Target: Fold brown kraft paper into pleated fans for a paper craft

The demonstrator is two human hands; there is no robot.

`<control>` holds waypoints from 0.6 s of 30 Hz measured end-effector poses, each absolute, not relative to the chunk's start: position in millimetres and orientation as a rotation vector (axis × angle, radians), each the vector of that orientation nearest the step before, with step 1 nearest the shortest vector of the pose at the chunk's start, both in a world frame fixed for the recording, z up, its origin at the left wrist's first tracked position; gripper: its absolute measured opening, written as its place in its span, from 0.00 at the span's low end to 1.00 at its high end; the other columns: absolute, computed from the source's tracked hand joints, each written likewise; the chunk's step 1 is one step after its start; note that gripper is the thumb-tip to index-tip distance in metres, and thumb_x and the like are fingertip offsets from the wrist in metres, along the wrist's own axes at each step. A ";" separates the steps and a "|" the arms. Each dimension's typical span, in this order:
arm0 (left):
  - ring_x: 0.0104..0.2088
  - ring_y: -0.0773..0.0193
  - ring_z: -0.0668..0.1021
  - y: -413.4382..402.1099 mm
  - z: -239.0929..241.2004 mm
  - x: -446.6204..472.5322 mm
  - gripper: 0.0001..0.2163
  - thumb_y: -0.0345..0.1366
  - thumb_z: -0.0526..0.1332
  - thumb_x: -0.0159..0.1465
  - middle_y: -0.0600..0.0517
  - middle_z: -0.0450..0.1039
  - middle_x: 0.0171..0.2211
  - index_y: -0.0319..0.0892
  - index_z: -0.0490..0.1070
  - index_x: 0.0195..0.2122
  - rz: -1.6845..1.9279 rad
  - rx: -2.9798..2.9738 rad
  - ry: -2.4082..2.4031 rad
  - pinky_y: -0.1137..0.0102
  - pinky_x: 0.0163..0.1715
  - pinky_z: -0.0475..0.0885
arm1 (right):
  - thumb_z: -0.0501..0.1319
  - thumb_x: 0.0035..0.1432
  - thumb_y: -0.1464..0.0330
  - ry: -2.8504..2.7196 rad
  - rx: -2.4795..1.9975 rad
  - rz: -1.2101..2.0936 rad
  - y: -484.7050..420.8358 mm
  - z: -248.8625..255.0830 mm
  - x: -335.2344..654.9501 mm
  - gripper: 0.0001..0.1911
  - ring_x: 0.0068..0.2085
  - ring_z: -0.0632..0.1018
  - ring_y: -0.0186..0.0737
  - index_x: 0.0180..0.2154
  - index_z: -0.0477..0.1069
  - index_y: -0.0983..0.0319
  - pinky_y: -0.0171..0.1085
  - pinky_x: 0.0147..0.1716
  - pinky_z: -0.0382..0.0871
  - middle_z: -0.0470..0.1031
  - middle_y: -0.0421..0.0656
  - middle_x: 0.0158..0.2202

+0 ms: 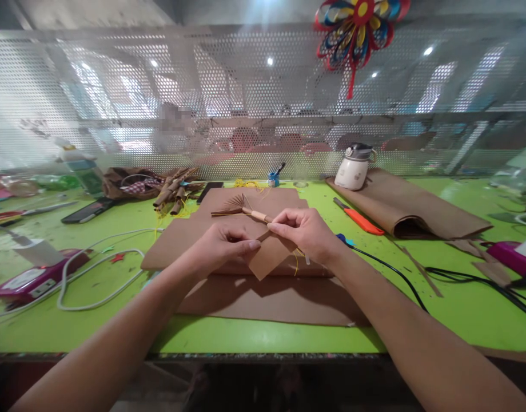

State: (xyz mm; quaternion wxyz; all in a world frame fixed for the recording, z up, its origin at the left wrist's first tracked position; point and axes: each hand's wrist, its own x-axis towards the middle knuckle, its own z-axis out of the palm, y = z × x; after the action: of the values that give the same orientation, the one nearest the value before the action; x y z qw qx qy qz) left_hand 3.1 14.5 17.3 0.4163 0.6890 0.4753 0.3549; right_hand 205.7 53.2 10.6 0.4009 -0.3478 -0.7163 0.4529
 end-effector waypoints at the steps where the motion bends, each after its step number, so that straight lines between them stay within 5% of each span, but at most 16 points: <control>1: 0.26 0.66 0.72 14.5 18.5 1.1 0.11 0.41 0.65 0.52 0.50 0.74 0.24 0.37 0.77 0.25 0.860 1.666 1.184 0.73 0.27 0.65 | 0.65 0.49 0.59 -1.793 -0.872 1.152 54.4 10.6 206.5 0.14 0.26 0.68 0.31 0.28 0.72 0.64 0.31 0.24 0.60 0.69 0.38 0.24; 11: 0.18 0.73 0.65 12.0 18.2 2.3 0.12 0.44 0.66 0.52 0.53 0.70 0.18 0.38 0.76 0.24 0.758 1.409 1.142 0.76 0.19 0.59 | 0.65 0.48 0.57 -1.758 -0.858 1.233 57.6 15.0 209.8 0.16 0.25 0.68 0.31 0.28 0.71 0.64 0.31 0.24 0.59 0.69 0.38 0.24; 18: 0.22 0.70 0.70 13.6 16.3 4.8 0.11 0.42 0.68 0.48 0.54 0.71 0.20 0.38 0.74 0.23 0.848 1.434 1.205 0.74 0.25 0.65 | 0.64 0.49 0.58 -1.843 -0.882 1.152 58.9 17.0 214.3 0.14 0.25 0.68 0.31 0.28 0.72 0.64 0.32 0.23 0.58 0.69 0.38 0.23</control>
State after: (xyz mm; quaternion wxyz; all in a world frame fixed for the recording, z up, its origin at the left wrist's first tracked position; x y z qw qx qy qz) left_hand 4.8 13.6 16.3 0.5167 0.5972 0.5018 0.3530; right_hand 214.3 58.9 17.0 0.3873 -0.3467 -0.7244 0.4528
